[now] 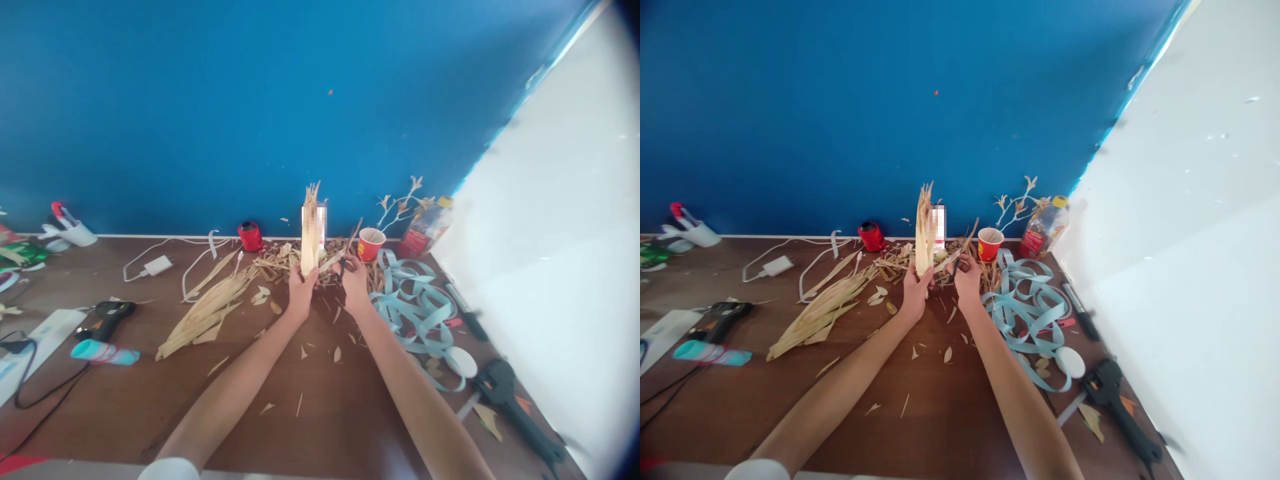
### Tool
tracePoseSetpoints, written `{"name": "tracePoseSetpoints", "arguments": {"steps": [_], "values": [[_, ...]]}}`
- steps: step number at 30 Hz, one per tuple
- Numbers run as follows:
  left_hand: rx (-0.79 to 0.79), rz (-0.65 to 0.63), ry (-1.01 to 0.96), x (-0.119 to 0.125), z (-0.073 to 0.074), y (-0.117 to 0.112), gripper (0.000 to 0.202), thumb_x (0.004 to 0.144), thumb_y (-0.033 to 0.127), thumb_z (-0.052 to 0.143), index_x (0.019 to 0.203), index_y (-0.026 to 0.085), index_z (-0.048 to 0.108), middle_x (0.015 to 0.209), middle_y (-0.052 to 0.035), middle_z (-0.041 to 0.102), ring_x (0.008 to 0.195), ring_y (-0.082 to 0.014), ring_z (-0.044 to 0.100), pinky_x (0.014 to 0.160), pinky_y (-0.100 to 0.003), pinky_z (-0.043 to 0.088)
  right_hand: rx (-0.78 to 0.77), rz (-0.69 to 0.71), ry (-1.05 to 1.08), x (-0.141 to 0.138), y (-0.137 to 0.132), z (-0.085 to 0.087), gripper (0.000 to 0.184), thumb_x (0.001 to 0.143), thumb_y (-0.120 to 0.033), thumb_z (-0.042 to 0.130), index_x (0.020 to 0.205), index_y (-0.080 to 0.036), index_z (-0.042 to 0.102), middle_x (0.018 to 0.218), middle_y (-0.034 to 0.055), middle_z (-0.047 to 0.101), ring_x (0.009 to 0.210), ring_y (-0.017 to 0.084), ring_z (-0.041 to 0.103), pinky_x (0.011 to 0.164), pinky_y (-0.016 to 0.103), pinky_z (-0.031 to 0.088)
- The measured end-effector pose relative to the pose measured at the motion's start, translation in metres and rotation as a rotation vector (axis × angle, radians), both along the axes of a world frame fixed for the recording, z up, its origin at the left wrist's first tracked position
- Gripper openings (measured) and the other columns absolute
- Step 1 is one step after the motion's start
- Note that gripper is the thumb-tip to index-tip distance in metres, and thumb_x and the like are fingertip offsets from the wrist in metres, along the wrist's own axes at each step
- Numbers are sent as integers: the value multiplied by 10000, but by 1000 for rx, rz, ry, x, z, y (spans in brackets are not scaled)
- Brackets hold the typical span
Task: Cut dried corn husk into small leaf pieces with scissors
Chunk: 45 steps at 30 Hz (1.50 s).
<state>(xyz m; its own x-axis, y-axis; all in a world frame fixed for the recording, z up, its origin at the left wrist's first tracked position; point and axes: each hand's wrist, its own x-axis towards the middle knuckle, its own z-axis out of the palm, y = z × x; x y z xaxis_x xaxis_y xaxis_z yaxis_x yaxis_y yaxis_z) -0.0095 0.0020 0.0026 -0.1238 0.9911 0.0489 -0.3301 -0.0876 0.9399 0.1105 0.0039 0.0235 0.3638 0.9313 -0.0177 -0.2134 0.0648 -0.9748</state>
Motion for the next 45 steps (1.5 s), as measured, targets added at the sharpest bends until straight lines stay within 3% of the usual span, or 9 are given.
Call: {"name": "tracePoseSetpoints", "arguments": {"steps": [4, 8, 13, 16, 22, 29, 34, 41, 45], "values": [[6, 23, -34, 0, -3, 2, 391, 745, 414, 731, 974, 188, 509, 598, 60, 518, 475, -62, 461, 475, -195, 364, -78, 50, 107, 1, 0, 3, 436, 560, -277, 742, 969, -200, 614, 779, 13, 696, 695, 174, 640, 551, 248, 443], [12, 41, -151, 0, -2, 4, 364, 745, 424, 728, 924, 188, 516, 652, 52, 545, 478, -46, 460, 475, -184, 366, -41, 203, 26, 11, 0, 1, 415, 584, -236, 715, 989, -197, 634, 821, 20, 708, 776, 187, 652, 624, 267, 481], [-19, 1, -242, -2, -1, 5, 361, 764, 480, 696, 867, 172, 538, 706, 15, 588, 485, -44, 480, 447, -175, 340, 120, 494, -384, 41, 2, 3, 484, 616, -168, 664, 1099, -203, 670, 966, 37, 711, 878, 200, 647, 759, 303, 502], [-39, -31, -264, -4, -2, 5, 396, 762, 521, 684, 901, 169, 567, 693, 9, 593, 475, -45, 476, 430, -172, 330, 164, 556, -732, 59, 1, 6, 496, 631, -142, 643, 1118, -223, 693, 1080, 45, 695, 936, 216, 638, 834, 323, 490], [-86, -119, -272, -4, -1, 3, 507, 751, 591, 659, 1024, 168, 598, 643, 29, 554, 417, -37, 442, 377, -168, 296, 264, 528, -1058, 68, 1, 8, 555, 653, -63, 551, 1159, -244, 686, 1103, 52, 690, 999, 229, 624, 904, 335, 469], [-100, -187, -248, -2, -1, 1, 470, 759, 616, 630, 814, 163, 518, 597, 17, 564, 377, -48, 431, 344, -173, 249, 296, 450, -1157, 62, 0, 11, 624, 656, -38, 540, 1211, -293, 666, 1133, 36, 681, 1013, 227, 618, 885, 326, 483], [-91, -200, -272, -2, 1, 2, 479, 757, 610, 632, 891, 157, 557, 591, 27, 547, 370, -41, 400, 349, -175, 242, 271, 410, -1140, 66, -2, 13, 636, 647, -21, 516, 1193, -306, 675, 1090, 15, 696, 960, 213, 628, 845, 297, 492], [-101, -263, -192, -2, 2, -1, 457, 781, 599, 583, 811, 145, 555, 563, 6, 551, 358, -68, 424, 332, -191, 214, 305, 453, -1219, 63, -1, 12, 581, 687, -54, 544, 1201, -293, 673, 1058, 18, 712, 988, 212, 636, 865, 298, 479], [-109, -256, -190, -2, 3, -2, 464, 762, 606, 591, 796, 145, 550, 551, 5, 545, 353, -65, 411, 334, -194, 201, 267, 433, -1321, 63, -3, 12, 565, 707, -64, 584, 1202, -323, 669, 1141, 12, 703, 993, 218, 649, 851, 290, 476]]}}
